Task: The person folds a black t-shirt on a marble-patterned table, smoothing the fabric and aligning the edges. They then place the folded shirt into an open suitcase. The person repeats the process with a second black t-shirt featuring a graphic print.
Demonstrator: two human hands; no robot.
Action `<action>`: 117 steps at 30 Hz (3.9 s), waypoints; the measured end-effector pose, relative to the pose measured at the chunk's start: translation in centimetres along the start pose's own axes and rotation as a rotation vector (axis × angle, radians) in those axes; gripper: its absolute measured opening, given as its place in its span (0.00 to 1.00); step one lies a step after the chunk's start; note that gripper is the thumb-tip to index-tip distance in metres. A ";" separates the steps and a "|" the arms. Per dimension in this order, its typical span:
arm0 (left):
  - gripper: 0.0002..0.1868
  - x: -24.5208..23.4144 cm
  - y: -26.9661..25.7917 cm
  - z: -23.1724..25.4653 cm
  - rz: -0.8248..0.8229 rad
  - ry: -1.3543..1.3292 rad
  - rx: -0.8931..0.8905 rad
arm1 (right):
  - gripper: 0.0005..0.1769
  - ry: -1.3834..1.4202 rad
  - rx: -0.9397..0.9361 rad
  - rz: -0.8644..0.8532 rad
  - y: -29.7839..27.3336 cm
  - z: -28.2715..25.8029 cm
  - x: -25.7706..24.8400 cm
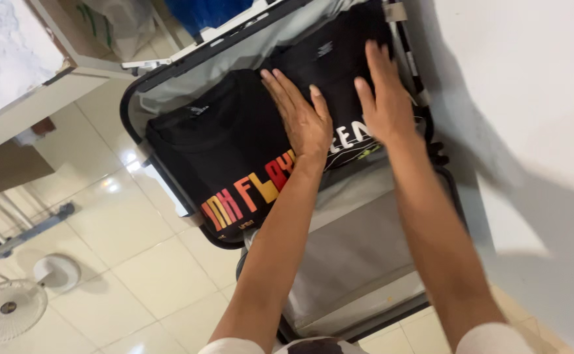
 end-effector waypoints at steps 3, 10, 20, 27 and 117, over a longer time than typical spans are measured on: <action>0.38 -0.3 -0.8 1.6 -0.040 0.046 0.020 | 0.32 -0.079 0.020 0.056 -3.8 -0.4 -0.7; 0.44 0.2 -5.1 2.1 -0.226 0.148 -0.002 | 0.39 -0.079 0.133 0.003 -5.8 2.0 -0.3; 0.45 1.8 -5.7 0.7 -0.273 0.200 0.027 | 0.33 -0.145 0.110 0.125 -6.3 1.1 -1.7; 0.45 1.7 -5.6 0.7 -0.267 0.195 0.029 | 0.29 -0.325 0.184 0.284 -9.2 0.9 -2.9; 0.40 0.7 0.8 -0.3 -0.027 -0.003 0.025 | 0.35 -0.011 -0.096 0.015 4.3 1.9 2.8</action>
Point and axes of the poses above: each hand's wrist, its own y-axis towards the middle knuckle, its own x-axis out of the palm, z = x × y, the point moved 8 cm from there along y, towards the middle knuckle, and after that the axes turned 5 degrees about z, right-handed, at the moved point
